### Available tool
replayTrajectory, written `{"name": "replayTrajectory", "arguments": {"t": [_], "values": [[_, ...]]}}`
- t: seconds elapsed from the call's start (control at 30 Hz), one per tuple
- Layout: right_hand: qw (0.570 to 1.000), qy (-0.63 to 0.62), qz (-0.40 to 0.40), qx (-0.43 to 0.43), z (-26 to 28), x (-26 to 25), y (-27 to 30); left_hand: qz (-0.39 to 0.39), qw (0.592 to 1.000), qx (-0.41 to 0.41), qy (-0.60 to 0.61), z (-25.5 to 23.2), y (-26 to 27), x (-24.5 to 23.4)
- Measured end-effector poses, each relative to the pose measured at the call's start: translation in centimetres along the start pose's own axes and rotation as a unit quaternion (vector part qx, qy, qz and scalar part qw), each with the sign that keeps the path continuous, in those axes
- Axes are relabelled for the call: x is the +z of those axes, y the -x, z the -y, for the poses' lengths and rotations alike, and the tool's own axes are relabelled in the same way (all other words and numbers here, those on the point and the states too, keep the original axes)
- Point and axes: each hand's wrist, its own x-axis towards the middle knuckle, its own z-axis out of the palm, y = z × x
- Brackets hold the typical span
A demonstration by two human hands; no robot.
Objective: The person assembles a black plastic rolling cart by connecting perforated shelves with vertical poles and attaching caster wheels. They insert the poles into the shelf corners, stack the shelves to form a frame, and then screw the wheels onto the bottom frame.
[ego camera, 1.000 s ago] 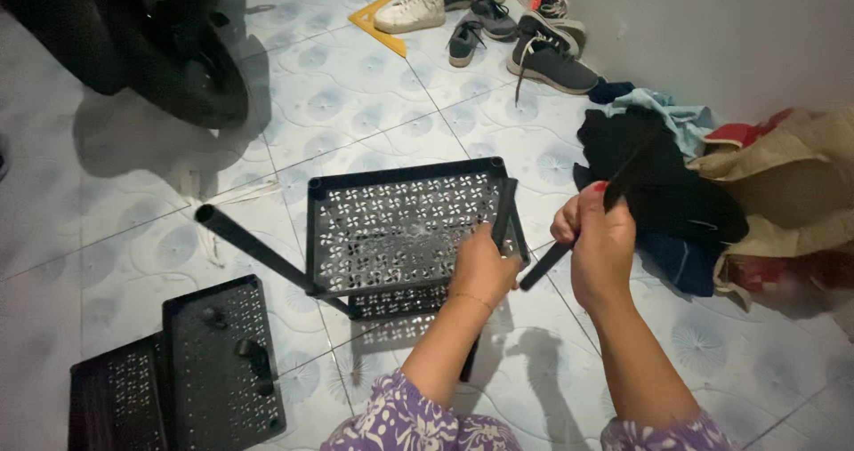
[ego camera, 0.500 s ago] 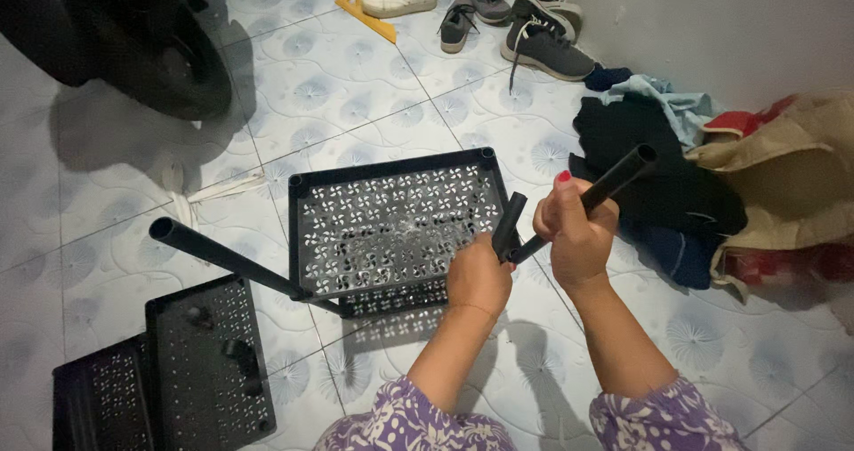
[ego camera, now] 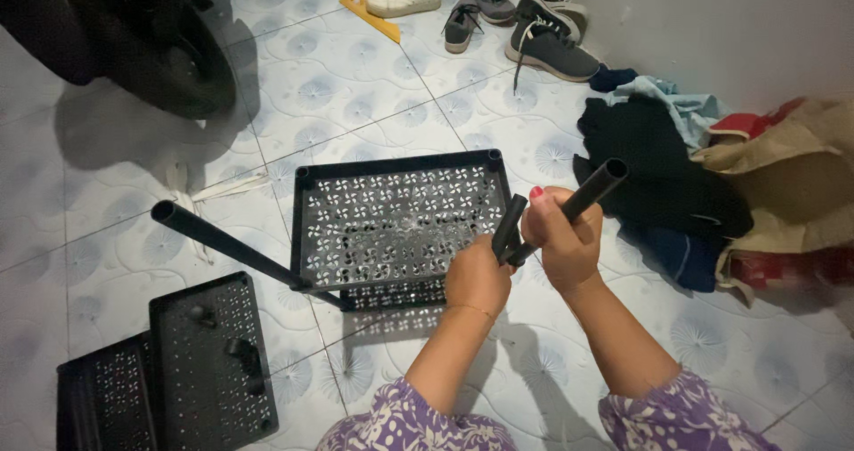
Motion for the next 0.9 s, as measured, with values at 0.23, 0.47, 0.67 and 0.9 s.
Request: {"name": "replayTrajectory", "arguments": {"t": [0.23,0.47,0.67,0.9], "values": [[0.998,-0.05,0.025,0.027,-0.4,-1.5,-1.2,0.005,1.0,-0.005,0.0,-0.5,0.3,-0.6],[0.997,0.002,0.073,0.023,-0.5,-1.3,-0.4,0.019,1.0,-0.013,-0.003,-0.8,0.5,-1.0],[0.999,-0.005,-0.022,0.046,-1.4,-0.7,-0.8,0.005,0.999,0.005,-0.043,-0.3,0.0,-0.2],[0.997,0.043,-0.047,0.034,-2.3,0.7,-0.5,-0.01,1.0,0.015,-0.002,-0.2,-0.1,-0.5]]}}
